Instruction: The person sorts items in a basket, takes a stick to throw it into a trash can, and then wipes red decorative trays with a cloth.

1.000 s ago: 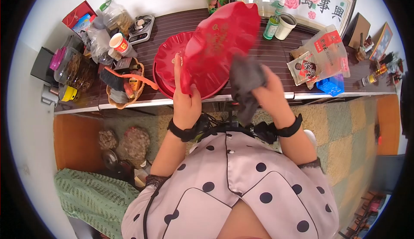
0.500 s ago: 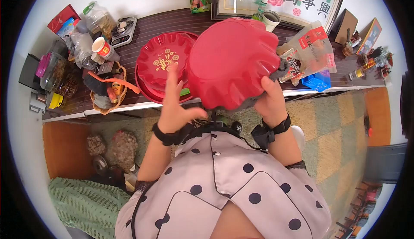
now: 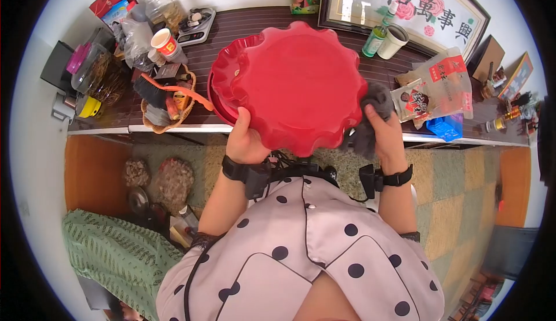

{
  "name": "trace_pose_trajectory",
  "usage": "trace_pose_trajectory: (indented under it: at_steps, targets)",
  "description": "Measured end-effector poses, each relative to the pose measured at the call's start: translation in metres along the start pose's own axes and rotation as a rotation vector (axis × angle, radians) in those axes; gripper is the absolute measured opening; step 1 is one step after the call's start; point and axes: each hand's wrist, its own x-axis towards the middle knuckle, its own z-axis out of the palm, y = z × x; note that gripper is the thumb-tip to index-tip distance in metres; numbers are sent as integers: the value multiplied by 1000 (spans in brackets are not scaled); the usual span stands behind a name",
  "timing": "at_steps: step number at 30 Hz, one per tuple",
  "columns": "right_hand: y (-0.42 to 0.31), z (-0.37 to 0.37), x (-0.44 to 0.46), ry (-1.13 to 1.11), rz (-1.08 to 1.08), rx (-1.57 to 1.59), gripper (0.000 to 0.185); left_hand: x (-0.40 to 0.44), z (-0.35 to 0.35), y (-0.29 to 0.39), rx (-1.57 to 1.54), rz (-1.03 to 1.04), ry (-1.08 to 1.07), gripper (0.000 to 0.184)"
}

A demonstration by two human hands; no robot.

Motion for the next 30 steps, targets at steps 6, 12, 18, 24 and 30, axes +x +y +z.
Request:
trace_pose_trajectory:
  at_steps: [6, 12, 18, 24, 30]
  targets:
    - [-19, 27, -13, 263, -597, -679, 49, -5, 13, -10, 110, 6, 20, 58]
    - [-15, 96, -36, -294, -825, -1219, 75, -11, -8, -16, 220, -17, 116, 46]
    - [-30, 76, 3, -48, -871, -1309, 68, -12, 11, -16, 210, 90, 39, 52]
    - [-33, 67, 0, 19, -877, -1329, 64, -16, 11, -18, 172, 58, 41, 59]
    - [-41, 93, -29, -316, -1041, -1312, 71, -12, 2, -13, 232, -16, -2, 55]
